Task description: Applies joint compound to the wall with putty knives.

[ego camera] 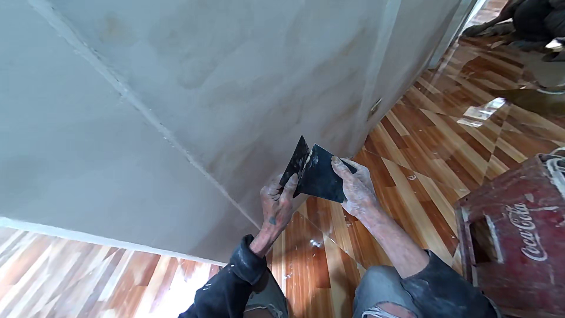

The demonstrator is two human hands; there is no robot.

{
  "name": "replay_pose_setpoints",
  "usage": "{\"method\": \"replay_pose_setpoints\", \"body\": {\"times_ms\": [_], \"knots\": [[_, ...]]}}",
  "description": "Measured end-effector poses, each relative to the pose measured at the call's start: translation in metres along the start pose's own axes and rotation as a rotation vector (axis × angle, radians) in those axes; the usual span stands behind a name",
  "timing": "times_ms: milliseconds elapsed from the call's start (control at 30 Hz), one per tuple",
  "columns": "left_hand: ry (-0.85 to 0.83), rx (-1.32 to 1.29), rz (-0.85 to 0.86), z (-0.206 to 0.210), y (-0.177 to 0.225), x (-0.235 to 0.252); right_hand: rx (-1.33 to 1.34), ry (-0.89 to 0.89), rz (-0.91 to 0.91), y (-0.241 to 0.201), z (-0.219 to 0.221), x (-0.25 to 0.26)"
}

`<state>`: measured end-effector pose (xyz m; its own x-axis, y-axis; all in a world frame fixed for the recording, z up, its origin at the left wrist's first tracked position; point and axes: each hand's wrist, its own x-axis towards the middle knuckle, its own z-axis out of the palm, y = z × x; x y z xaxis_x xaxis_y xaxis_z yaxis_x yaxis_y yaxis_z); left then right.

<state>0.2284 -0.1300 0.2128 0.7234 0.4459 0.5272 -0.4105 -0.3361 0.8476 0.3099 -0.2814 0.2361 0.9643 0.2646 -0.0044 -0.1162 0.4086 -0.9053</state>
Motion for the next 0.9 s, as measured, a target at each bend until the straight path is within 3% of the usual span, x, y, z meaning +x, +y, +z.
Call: {"method": "replay_pose_setpoints", "body": {"times_ms": [267, 533, 633, 733, 900], "knots": [[0.084, -0.058, -0.069, 0.001, -0.008, 0.003, 0.039, 0.039, 0.037, 0.003, -0.003, -0.002], [-0.015, 0.028, 0.009, 0.002, -0.009, 0.002, 0.031, 0.045, 0.053, 0.009, -0.003, 0.008], [-0.091, 0.105, -0.031, -0.009, -0.005, 0.004, 0.081, 0.066, 0.099, 0.001, 0.002, 0.014], [-0.053, 0.109, -0.08, -0.035, 0.004, 0.004, 0.203, 0.096, 0.142, -0.014, 0.009, 0.029], [0.022, -0.074, -0.251, -0.081, 0.007, -0.016, 0.251, 0.093, -0.056, -0.05, 0.018, 0.08]]}}
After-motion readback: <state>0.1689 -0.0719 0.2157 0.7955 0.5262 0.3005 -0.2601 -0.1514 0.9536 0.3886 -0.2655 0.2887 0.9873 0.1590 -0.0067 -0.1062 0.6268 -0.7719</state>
